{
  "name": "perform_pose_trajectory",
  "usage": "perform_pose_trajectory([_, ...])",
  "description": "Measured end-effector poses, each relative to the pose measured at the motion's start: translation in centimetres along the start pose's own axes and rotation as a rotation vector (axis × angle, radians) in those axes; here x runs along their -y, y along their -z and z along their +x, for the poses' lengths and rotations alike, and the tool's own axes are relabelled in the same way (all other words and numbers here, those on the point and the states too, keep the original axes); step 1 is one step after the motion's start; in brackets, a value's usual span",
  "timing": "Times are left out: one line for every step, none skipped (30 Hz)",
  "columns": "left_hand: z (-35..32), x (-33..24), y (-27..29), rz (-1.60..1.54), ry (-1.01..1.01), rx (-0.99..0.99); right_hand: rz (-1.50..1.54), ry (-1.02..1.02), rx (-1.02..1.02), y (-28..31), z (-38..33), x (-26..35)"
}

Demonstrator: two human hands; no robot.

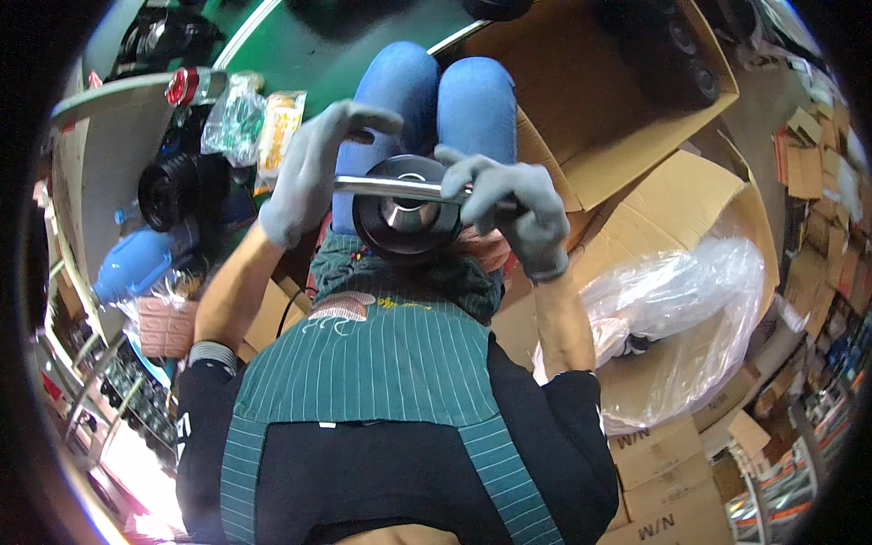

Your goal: The person sits on the floor and repeatedly picks up black cylindrical light fixtures, inserts a metal rod into the base, and places them on a green table. The person handles the fixtures one at a time, rotating them to align the rod before setting them down.

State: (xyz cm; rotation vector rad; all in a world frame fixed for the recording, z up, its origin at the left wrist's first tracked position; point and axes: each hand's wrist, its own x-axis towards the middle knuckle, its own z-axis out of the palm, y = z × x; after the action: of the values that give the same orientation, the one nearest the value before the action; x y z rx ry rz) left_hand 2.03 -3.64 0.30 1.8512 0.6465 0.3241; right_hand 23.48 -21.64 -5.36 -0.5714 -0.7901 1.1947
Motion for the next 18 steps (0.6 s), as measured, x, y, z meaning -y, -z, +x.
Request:
perform_pose_trajectory([0.9, 1.1, 0.0, 0.015, -0.009, -0.035, -0.062, -0.009, -0.006, -1.4, 0.0, 0.9])
perform_pose_trajectory([2.3, 1.8, 0.4, -0.090, 0.055, 0.058, -0.267, -0.045, 0.007, -2.8, 0.0, 1.8])
perform_pose_trajectory([3.3, 2.6, 0.8, -0.197, 0.121, 0.140, -0.454, -0.067, 0.097, -3.3, 0.2, 2.5])
perform_pose_trajectory([4.5, 3.7, 0.8, -0.289, 0.127, 0.238, -0.643, -0.072, 0.185, -3.9, 0.4, 3.1])
perform_pose_trajectory([5.7, 4.1, 0.7, -0.373, 0.127, 0.344, -0.729, -0.019, 0.224, -4.2, 0.6, 3.0])
perform_pose_trajectory([6.3, 3.9, 0.6, -0.291, 0.174, 0.352, -0.790, 0.031, 0.365, -4.9, 0.9, 3.1])
perform_pose_trajectory([7.5, 5.2, -0.2, -0.221, 0.087, 0.352, -0.846, 0.078, 0.504, -5.8, 1.4, 3.2])
perform_pose_trajectory([8.4, 5.6, -0.5, -0.239, 0.065, 0.417, -0.893, 0.084, 0.554, -6.2, 1.7, 3.3])
perform_pose_trajectory([9.0, 5.8, -0.8, -0.258, 0.042, 0.481, -0.939, 0.091, 0.606, -6.5, 2.0, 3.3])
perform_pose_trajectory([9.8, 5.3, -1.1, -0.245, 0.142, 0.528, -1.000, 0.109, 0.661, -6.4, 2.7, 3.6])
perform_pose_trajectory([10.0, 4.6, -1.5, -0.237, 0.250, 0.585, -0.986, 0.088, 0.719, -7.4, 2.8, 3.3])
perform_pose_trajectory([10.8, 3.8, -1.7, -0.151, 0.118, 0.603, -1.005, 0.044, 0.777, -7.8, 3.3, 3.3])
perform_pose_trajectory([11.4, 4.2, -1.8, -0.105, 0.035, 0.636, -1.025, 0.008, 0.838, -8.1, 4.0, 3.2])
perform_pose_trajectory([11.9, 4.5, -1.8, -0.059, -0.048, 0.668, -1.044, -0.015, 0.895, -8.3, 4.8, 3.0])
perform_pose_trajectory([12.4, 4.5, -2.5, -0.005, -0.125, 0.665, -1.062, -0.038, 0.950, -8.6, 5.5, 2.9])
perform_pose_trajectory([12.6, 4.5, -3.2, 0.041, -0.194, 0.649, -1.067, -0.075, 1.010, -9.1, 5.7, 2.8])
perform_pose_trajectory([13.1, 4.5, -3.9, 0.091, -0.271, 0.629, -1.062, -0.105, 1.048, -9.7, 5.9, 2.2])
perform_pose_trajectory([13.5, 4.3, -5.6, 0.127, -0.291, 0.625, -1.057, -0.136, 1.084, -10.5, 5.9, 1.6])
